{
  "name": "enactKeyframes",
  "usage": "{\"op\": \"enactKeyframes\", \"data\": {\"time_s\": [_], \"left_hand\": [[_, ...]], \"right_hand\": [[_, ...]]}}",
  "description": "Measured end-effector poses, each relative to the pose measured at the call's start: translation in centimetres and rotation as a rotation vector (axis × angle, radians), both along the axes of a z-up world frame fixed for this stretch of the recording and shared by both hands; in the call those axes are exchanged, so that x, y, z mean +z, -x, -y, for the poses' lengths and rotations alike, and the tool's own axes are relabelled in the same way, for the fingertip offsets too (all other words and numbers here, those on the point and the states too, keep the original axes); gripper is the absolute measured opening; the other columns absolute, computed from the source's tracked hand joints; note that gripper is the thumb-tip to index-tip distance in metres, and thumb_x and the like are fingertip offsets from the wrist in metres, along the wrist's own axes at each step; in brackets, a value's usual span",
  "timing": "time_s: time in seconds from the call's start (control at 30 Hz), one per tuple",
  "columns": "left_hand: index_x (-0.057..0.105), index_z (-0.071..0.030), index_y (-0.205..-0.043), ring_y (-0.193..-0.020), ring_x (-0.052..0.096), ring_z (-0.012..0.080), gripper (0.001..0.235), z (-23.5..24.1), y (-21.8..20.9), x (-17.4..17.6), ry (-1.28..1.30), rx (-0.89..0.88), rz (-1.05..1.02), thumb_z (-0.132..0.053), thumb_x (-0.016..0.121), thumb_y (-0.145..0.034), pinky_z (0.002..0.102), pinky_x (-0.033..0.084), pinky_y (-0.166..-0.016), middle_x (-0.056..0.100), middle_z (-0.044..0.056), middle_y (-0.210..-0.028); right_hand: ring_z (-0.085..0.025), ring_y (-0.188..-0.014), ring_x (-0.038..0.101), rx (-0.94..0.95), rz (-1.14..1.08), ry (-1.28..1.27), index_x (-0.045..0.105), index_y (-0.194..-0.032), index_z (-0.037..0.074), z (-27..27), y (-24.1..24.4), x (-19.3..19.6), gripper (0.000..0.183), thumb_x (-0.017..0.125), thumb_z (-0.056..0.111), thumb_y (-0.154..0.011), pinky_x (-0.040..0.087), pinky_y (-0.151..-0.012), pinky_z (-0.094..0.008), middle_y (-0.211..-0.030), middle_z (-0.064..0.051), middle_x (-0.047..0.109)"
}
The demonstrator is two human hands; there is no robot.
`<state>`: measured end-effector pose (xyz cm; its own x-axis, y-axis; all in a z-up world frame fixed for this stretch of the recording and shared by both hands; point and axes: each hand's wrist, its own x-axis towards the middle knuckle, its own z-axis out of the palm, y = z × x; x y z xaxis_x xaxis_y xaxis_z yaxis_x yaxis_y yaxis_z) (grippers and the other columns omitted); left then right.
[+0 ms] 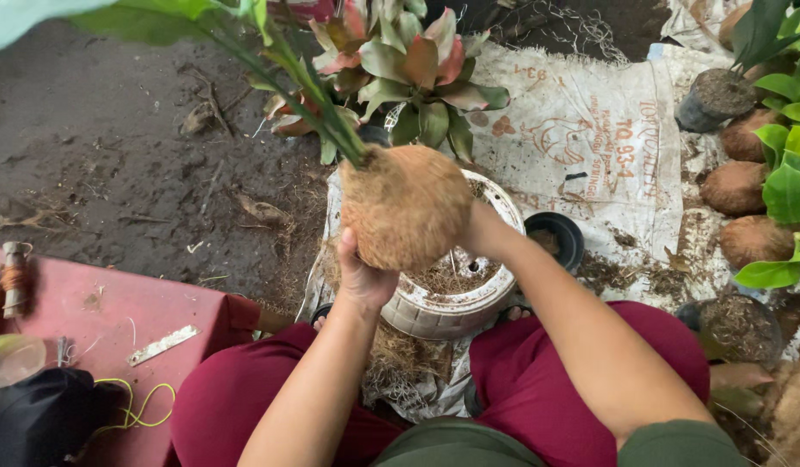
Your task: The person wraps a plant potted in a coconut shell with coconut coir and secures it with string. They adjust the coir around the shell and tie the string to hold the material in place.
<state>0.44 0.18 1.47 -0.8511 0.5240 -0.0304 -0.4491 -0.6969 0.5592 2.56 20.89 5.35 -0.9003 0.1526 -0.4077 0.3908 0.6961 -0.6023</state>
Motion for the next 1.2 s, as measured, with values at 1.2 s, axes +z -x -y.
{"op": "enactKeyframes", "data": {"time_s": [1.2], "left_hand": [[0.043, -0.022, -0.146, -0.134, 0.050, 0.0290, 0.090, -2.6, 0.5, -7.4, 0.132, -0.140, 0.221, -0.054, 0.075, -0.069, 0.051, 0.040, -0.111, 0.053, 0.006, -0.145]], "right_hand": [[-0.015, -0.078, 0.070, -0.521, -0.243, 1.231, 0.065, -0.101, 0.005, -5.9, 1.6, -9.3, 0.010, 0.062, 0.015, -0.100, 0.059, -0.071, -0.032, -0.092, -0.006, 0.073]]}}
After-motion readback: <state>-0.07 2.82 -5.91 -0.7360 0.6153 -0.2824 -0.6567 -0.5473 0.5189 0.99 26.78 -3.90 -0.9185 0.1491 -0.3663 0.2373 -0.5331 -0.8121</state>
